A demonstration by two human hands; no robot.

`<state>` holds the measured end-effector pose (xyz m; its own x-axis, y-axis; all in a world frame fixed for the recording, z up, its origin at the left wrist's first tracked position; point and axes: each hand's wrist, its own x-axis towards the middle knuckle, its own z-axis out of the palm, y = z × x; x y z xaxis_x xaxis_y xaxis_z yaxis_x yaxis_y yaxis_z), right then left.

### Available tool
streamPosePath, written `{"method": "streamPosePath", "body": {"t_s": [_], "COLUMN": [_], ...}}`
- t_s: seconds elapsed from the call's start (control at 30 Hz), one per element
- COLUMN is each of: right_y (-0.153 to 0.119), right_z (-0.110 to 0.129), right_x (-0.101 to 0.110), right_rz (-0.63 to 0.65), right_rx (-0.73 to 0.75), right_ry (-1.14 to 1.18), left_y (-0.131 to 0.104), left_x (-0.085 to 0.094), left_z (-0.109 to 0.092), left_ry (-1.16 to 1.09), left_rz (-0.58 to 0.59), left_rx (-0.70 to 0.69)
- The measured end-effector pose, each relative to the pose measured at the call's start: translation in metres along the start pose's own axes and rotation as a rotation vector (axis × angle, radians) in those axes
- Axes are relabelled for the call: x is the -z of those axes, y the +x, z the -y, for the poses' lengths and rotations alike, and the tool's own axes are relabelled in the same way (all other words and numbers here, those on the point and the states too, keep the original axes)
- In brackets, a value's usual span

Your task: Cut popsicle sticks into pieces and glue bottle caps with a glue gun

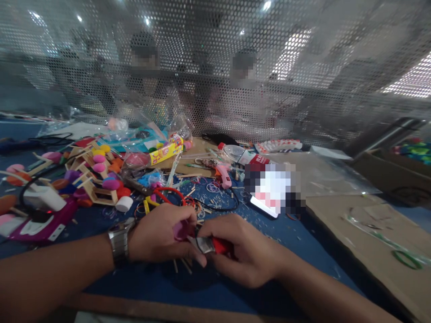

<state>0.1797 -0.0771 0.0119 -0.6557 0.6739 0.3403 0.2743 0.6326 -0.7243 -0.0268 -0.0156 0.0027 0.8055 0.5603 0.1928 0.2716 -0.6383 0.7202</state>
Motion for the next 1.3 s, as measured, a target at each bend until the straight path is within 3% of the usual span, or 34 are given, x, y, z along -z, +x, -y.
{"method": "streamPosePath", "body": {"t_s": [0.13,0.3,0.37,0.5,0.73,0.83,0.97,1.1,1.3], "right_y": [-0.003,-0.005,-0.003,-0.002,-0.005,-0.005,-0.006,-0.010,-0.016], "right_z": [0.002,-0.013,-0.021,-0.033,-0.042,-0.035,-0.020,-0.012,-0.012], "right_x": [0.007,0.012,0.012,0.014,0.016,0.017,0.026,0.039,0.043], "right_rz": [-0.015,-0.304,-0.362,-0.387,-0.423,-0.309,0.070,0.303,0.405], "right_rx": [-0.075,-0.222,-0.315,-0.429,-0.438,-0.360,-0.223,-0.321,-0.497], "right_ry": [-0.014,-0.345,-0.478,-0.597,-0.609,-0.562,-0.395,-0.308,-0.361], "left_y": [-0.001,-0.004,-0.004,0.000,0.002,0.001,0.001,0.001,0.001], "left_x": [0.004,0.010,0.009,0.006,0.000,0.000,0.000,-0.001,-0.002], "left_z": [-0.001,-0.003,-0.003,-0.002,0.003,0.004,0.004,0.004,0.005], "left_ry": [0.042,0.060,0.044,0.108,0.206,0.241,0.271,0.288,0.292], "left_rz": [-0.073,-0.288,-0.310,-0.198,-0.002,0.060,0.091,0.070,0.048], "left_rx": [-0.007,-0.016,0.010,0.017,-0.099,-0.090,-0.063,-0.057,-0.069]}}
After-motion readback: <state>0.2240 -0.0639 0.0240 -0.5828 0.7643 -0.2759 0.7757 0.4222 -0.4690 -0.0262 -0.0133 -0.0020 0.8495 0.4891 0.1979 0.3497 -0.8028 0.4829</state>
